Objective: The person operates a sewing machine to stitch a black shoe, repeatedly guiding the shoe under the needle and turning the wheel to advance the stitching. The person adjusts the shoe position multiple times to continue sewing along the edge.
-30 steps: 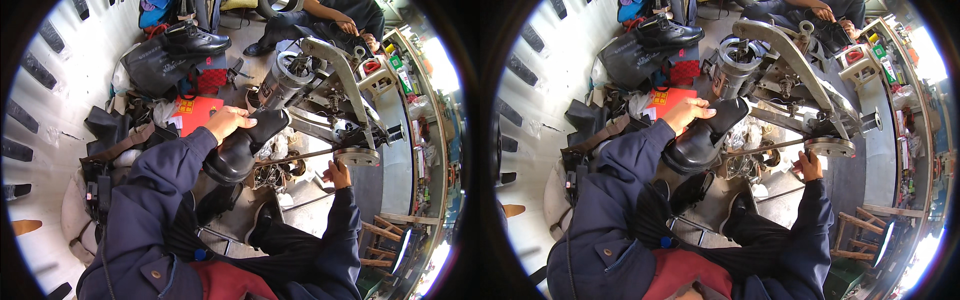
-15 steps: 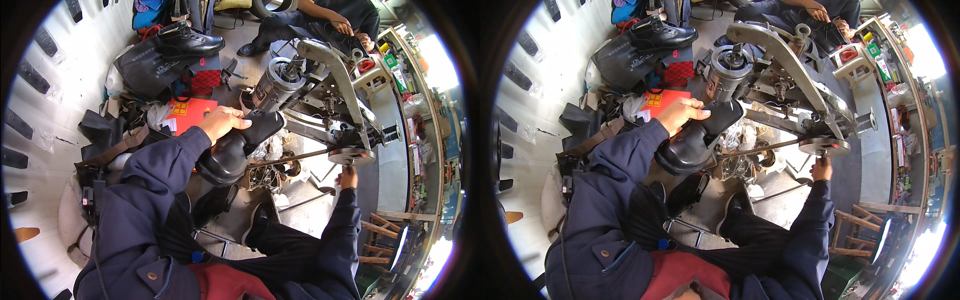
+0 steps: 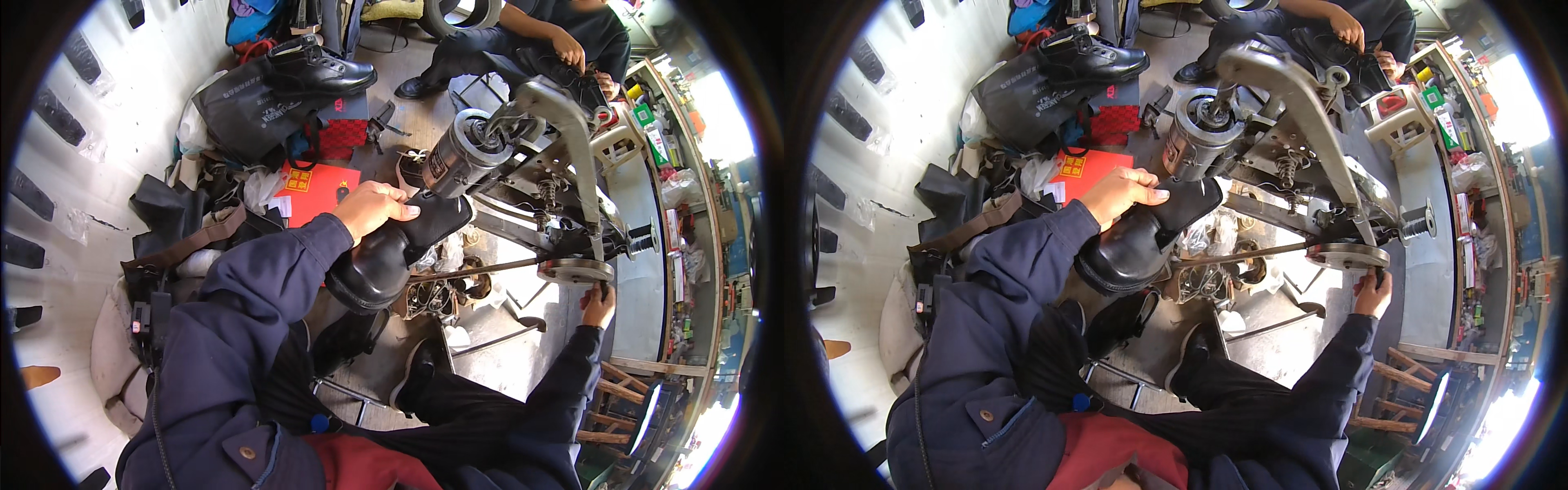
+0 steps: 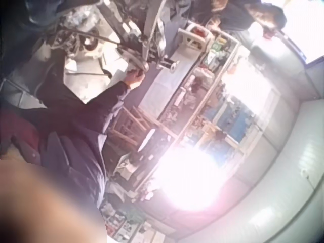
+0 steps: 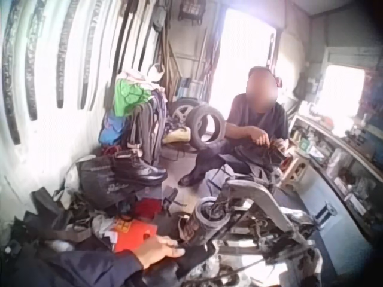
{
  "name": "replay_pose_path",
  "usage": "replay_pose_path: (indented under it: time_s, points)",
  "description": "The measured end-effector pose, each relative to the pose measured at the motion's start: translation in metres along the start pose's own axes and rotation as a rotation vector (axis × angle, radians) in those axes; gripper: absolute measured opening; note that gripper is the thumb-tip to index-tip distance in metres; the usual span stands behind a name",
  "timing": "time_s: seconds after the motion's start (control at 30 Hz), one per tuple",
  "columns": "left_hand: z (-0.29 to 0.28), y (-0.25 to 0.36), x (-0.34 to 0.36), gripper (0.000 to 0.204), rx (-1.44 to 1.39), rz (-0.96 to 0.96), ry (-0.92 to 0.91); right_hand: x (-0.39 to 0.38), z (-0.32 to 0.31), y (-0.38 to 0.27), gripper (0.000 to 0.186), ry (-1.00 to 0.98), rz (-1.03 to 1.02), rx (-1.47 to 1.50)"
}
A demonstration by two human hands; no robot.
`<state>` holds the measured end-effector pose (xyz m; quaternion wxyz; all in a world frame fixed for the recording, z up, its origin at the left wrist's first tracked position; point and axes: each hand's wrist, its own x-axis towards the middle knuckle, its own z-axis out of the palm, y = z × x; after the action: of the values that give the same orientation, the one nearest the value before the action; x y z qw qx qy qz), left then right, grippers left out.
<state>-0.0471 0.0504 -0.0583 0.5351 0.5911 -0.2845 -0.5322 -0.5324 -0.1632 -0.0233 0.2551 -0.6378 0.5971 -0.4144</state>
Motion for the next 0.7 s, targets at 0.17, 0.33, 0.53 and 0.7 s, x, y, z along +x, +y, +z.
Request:
replay_pose_path:
  time_s: [0.17, 0.33, 0.53, 0.7]
  points:
    - [-0.001, -0.001, 0.002, 0.057, 0.027, -0.013, -0.006, -0.021, 0.046, 0.061, 0.012, -0.215, 0.234, -0.119]
    - [0.0, 0.0, -0.001, 0.062, 0.093, 0.031, -0.008, -0.051, 0.08, 0.043, 0.028, -0.476, 0.223, -0.173]
    - [0.001, 0.0, -0.003, 0.062, 0.075, 0.031, -0.045, -0.074, 0.074, -0.014, 0.061, -0.673, 0.716, -0.213]
    - [0.002, -0.006, 0.002, 0.057, 0.014, 0.059, -0.078, -0.12, 0.121, -0.097, 0.052, -0.96, 0.23, 0.168]
